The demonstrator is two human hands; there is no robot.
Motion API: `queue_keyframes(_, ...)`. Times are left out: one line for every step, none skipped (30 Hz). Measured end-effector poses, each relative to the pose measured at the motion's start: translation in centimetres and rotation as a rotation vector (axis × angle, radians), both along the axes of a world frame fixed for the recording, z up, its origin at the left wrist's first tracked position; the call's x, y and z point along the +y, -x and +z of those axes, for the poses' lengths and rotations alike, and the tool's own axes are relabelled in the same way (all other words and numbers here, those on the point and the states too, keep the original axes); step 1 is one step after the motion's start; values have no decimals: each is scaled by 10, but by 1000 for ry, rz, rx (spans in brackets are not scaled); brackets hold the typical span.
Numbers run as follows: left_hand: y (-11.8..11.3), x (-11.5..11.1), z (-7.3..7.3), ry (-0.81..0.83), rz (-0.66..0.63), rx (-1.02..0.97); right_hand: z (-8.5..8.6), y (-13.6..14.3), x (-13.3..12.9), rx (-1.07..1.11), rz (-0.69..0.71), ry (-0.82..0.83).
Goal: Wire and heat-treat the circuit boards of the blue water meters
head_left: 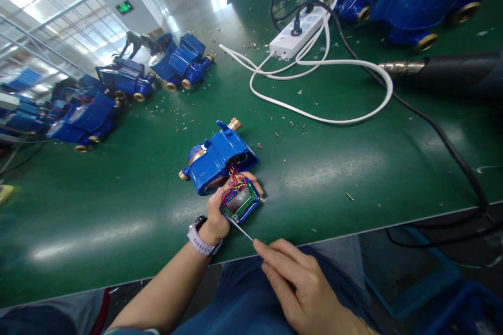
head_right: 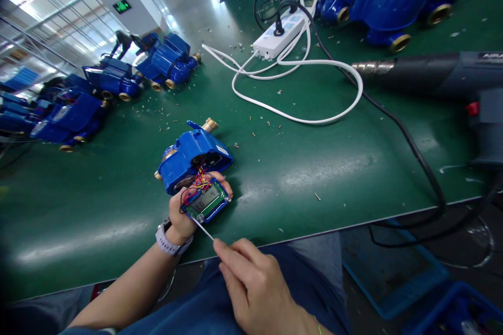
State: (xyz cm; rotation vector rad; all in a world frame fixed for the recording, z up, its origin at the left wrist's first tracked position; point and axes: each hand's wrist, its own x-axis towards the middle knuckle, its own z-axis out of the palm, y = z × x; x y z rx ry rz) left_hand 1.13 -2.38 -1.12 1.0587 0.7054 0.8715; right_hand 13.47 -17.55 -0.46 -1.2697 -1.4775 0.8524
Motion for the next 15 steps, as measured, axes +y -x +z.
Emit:
queue_keyframes(0, 0, 0, 5, -4, -5, -1, 0, 0, -74, -8, -40)
queue_keyframes(1, 0, -1, 13, -6, -9, -3, 1, 0, -167, -22, -90)
queue_keyframes(1, 0, -1, 23, -9, -11, -4, 1, 0, -264, -37, -139)
queue_keyframes(1, 0, -2, 30, -15, -14, -6, 1, 0, -354, -55, -180)
queue_keyframes(2, 0, -3, 36, -25, -19, -7, 1, 0, -425, -73, -212)
queue_keyframes(2, 0, -3, 41, -41, -25, -7, 2, 0, -461, -85, -228)
queue_keyframes(2, 0, -3, 44, -61, -34, -7, 2, 0, -456, -86, -226)
queue_keyframes(2, 0, -3, 47, -79, -42, -7, 3, 0, -406, -79, -205)
queue_keyframes(2, 0, -3, 49, -87, -48, -7, 4, 0, -323, -67, -175)
queue_keyframes(1, 0, -2, 53, -86, -49, -7, 6, 0, -227, -56, -143)
queue_keyframes(0, 0, -2, 60, -77, -46, -7, 7, 1, -138, -46, -112)
queue_keyframes(0, 0, -1, 69, -65, -41, -7, 9, 1, -75, -42, -90)
queue_keyframes(-2, -1, 0, 76, -49, -35, -7, 10, 1, -47, -46, -81)
queue_keyframes(-2, -1, 0, 82, -34, -28, -8, 11, 2, -50, -54, -82)
queue_keyframes(-3, -1, 1, 82, -19, -21, -9, 13, 2, -77, -64, -89)
